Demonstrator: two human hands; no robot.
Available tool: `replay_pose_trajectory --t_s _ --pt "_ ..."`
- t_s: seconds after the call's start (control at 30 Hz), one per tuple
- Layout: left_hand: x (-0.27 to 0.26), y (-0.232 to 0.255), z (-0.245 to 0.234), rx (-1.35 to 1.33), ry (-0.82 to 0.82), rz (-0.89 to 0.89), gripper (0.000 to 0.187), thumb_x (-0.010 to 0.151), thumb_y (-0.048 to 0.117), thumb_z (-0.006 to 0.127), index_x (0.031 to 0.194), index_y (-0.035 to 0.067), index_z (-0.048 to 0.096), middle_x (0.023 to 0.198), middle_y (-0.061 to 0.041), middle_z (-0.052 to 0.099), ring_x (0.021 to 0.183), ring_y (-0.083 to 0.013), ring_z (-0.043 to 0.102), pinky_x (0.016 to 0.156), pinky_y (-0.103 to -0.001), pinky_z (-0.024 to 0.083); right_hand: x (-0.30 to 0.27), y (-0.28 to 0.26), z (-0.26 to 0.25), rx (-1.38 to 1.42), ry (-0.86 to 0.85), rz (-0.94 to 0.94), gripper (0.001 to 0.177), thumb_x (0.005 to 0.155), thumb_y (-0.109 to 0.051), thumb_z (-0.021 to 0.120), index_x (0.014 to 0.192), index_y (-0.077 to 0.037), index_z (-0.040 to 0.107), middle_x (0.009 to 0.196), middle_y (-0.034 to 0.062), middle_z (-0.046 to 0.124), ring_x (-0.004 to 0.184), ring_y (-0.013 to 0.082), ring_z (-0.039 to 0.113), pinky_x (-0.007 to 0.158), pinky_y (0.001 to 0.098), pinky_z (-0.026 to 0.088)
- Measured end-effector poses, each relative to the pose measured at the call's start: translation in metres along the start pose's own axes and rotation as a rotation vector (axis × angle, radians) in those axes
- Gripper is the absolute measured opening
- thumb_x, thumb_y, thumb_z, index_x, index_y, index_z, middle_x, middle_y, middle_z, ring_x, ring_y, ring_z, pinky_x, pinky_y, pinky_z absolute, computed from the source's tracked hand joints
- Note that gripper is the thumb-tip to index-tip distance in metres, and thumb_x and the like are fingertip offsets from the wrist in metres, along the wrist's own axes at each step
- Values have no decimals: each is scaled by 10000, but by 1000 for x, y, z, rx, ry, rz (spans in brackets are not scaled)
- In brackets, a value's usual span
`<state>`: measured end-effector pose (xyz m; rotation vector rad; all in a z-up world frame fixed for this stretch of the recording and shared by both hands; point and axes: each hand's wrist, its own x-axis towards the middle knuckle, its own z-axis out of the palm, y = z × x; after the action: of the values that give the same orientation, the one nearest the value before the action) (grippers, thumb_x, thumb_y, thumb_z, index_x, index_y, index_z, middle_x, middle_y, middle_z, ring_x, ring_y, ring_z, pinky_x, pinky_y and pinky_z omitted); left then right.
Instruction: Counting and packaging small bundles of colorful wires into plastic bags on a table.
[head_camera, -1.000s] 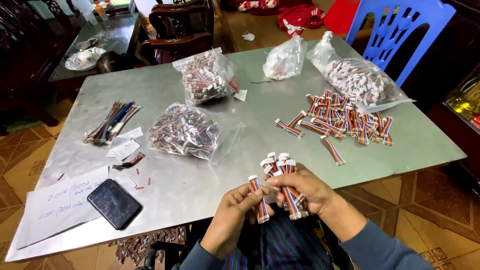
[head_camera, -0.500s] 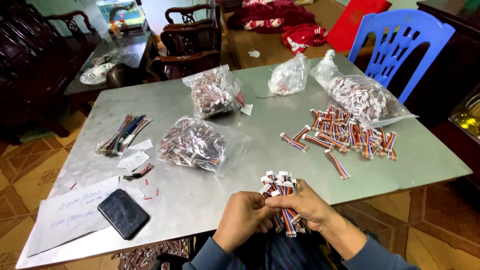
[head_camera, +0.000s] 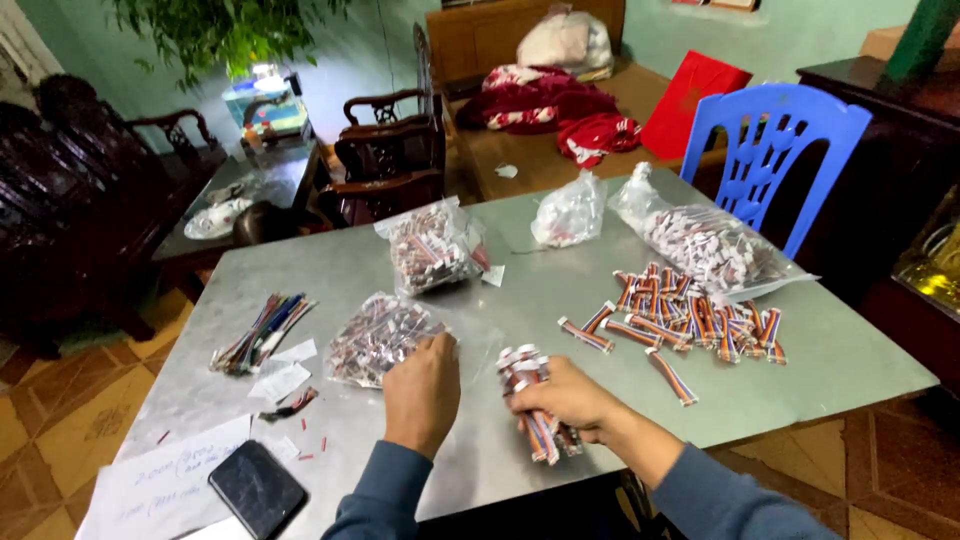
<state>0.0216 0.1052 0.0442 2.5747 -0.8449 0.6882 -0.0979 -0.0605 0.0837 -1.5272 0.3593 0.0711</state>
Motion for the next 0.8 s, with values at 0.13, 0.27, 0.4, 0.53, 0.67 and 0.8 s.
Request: replay_pose_trajectory --t_s 0.13,0.27,0.4,0.53,0.67,0.8 --pt "-6 16 -1 32 170 91 272 1046 370 550 851 181 532 625 -17 648 430 -272 607 346 -416 376 20 0 6 -76 -242 105 78 697 118 664 745 79 616 597 202 596 482 276 640 403 357 514" --pt "-26 38 -28 -5 216 185 122 929 189 607 845 193 519 584 -1 574 399 -271 546 325 -423 331 39 0 -6 -109 -285 108 56 730 101 687 688 84 653 618 210 653 535 290 669 452 385 542" --pt "-57 51 -42 -11 98 164 410 864 190 614 1270 182 556 760 -14 679 511 -281 641 388 -419 453 38 0 -18 126 -176 224 38 822 85 680 807 84 646 648 234 658 496 306 635 431 461 553" --pt "-80 68 -19 -80 -231 -25 725 802 112 532 1503 184 367 770 -61 727 513 -405 671 444 -567 499 49 12 -9 447 27 260 152 863 -22 775 885 89 674 705 213 658 533 295 631 513 411 594" --pt "-83 81 -28 -18 71 100 784 681 53 592 1447 173 474 644 7 685 403 -246 600 318 -415 440 30 -7 13 392 159 287 221 886 -165 781 778 -37 637 531 100 566 366 195 497 303 300 352" --pt "-80 89 -45 -147 159 305 394 806 88 595 1192 164 578 732 -18 604 555 -237 603 484 -377 474 -5 -37 43 455 293 296 278 856 -285 732 919 -23 663 921 166 640 711 224 544 694 333 416"
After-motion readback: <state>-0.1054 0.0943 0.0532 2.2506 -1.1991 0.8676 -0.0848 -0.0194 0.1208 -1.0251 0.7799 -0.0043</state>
